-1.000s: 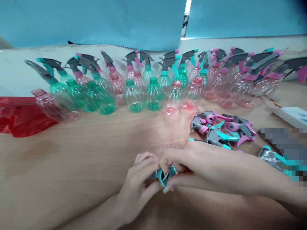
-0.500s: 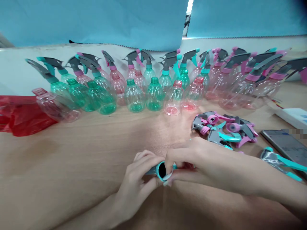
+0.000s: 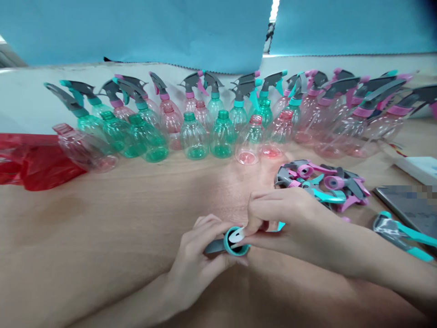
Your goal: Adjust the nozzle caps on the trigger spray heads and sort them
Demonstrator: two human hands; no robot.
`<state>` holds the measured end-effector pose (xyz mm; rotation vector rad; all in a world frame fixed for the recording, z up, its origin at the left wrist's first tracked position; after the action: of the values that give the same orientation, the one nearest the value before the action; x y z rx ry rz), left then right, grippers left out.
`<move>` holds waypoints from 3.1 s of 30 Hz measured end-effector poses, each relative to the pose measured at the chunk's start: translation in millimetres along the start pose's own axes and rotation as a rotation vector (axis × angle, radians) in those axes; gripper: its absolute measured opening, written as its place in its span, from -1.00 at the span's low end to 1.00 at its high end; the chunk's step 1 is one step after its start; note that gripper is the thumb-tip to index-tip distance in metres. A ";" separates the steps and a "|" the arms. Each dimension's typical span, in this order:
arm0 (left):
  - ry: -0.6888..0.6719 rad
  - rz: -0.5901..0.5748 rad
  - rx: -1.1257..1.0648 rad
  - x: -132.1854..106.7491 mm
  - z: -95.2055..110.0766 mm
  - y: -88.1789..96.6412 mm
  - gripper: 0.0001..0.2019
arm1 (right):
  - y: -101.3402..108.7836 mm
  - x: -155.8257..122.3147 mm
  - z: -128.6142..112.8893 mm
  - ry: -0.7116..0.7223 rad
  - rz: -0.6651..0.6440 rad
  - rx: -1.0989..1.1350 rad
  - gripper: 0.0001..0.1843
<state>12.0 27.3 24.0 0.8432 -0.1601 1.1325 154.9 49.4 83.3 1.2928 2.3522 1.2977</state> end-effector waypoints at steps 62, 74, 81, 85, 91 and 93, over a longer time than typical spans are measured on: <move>-0.127 -0.047 0.073 -0.4 7.2 -1.2 -0.78 | -9.4 -16.6 -21.2 -0.013 -0.189 -0.394 -0.82; -0.111 -0.064 0.101 1.4 10.8 -0.5 -0.74 | -5.6 -17.8 -17.0 -0.011 -0.210 -0.311 -0.84; -0.116 -0.067 0.086 1.4 11.2 -0.8 -0.72 | -7.6 -16.4 -19.0 0.009 -0.244 -0.334 -0.82; -0.111 -0.053 0.091 1.2 10.8 -0.6 -0.76 | -12.6 -17.2 -15.6 -0.011 -0.245 -0.383 -0.80; -0.140 -0.040 0.099 1.2 10.9 -0.2 -0.75 | -13.8 -17.9 -12.4 -0.151 -0.242 -0.303 -0.82; -0.142 -0.038 0.098 1.1 10.8 0.5 -0.76 | -13.2 -19.0 -12.1 -0.196 -0.228 -0.303 -0.83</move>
<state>15.2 21.0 32.2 1.0106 -0.2063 1.0513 152.4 24.5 76.1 0.9804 2.0075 1.3248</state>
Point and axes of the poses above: each hand's wrist, its own x-axis towards the middle knuckle, its own y-axis out of the back of the hand, z = x × y, the point moved 5 cm from there along x, towards the middle knuckle, and after that the axes turned 8 degrees about -y, right-handed, at the moved point
